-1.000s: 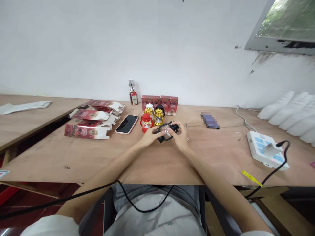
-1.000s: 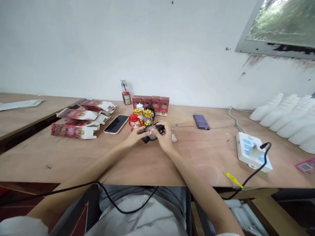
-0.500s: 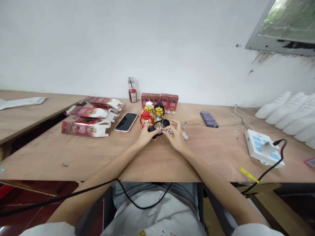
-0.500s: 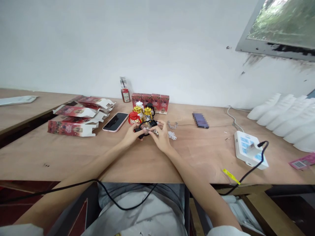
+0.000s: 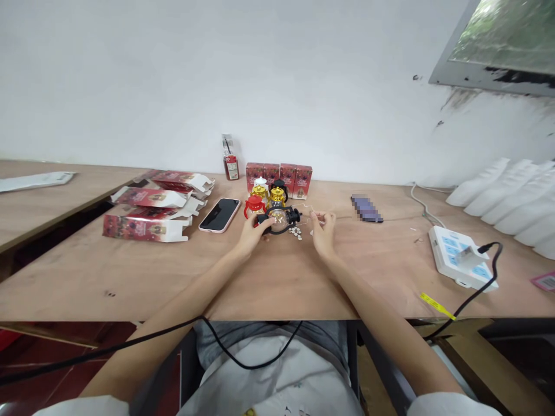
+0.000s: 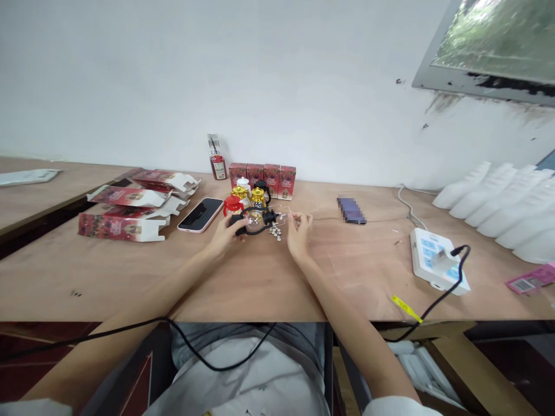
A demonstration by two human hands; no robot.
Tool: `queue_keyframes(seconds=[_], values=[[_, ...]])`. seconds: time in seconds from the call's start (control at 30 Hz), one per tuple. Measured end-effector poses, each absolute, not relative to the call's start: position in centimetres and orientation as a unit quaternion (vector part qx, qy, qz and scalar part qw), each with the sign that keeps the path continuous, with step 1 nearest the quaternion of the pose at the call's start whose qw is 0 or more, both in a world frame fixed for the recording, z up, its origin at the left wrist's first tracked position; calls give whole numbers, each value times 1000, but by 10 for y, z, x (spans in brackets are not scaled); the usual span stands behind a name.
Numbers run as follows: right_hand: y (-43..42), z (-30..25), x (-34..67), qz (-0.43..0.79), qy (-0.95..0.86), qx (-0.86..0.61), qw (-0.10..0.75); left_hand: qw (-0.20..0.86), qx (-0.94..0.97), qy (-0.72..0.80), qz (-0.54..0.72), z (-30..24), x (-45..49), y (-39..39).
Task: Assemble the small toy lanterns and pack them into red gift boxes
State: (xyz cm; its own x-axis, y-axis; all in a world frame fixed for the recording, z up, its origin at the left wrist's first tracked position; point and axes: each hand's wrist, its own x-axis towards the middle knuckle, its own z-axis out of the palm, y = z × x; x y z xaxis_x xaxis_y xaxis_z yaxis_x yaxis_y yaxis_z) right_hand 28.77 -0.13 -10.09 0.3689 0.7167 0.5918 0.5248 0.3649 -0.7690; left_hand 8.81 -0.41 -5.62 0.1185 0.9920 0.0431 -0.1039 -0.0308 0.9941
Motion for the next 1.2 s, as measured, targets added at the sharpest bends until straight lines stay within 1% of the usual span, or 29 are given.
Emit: queue_keyframes(seconds=[0.1, 0.27, 0.37, 0.47, 0.6, 0.8, 1.03, 1.2], values=[[1, -100, 285, 179, -502, -578, 618, 581, 496, 407, 500, -58, 89, -3], [-1, -96, 272, 450, -479, -512, 554, 599, 496, 404, 482, -58, 92, -5], [-4, -93, 268, 524, -436, -487, 546, 592, 477, 417, 498, -58, 92, -4], [-8, -88, 267, 534, -405, -476, 569, 584, 460, 429, 513, -57, 91, -3], [-11, -83, 267, 504, -391, -472, 609, 573, 451, 458, 509, -56, 91, -2], [-11, -82, 269, 492, -382, -449, 640, 543, 454, 489, 510, -59, 90, 1], [-11, -79, 271, 517, -375, -436, 634, 563, 437, 506, 487, -57, 91, 0], [-11, -82, 272, 521, -386, -438, 623, 536, 452, 524, 484, -59, 91, 0]])
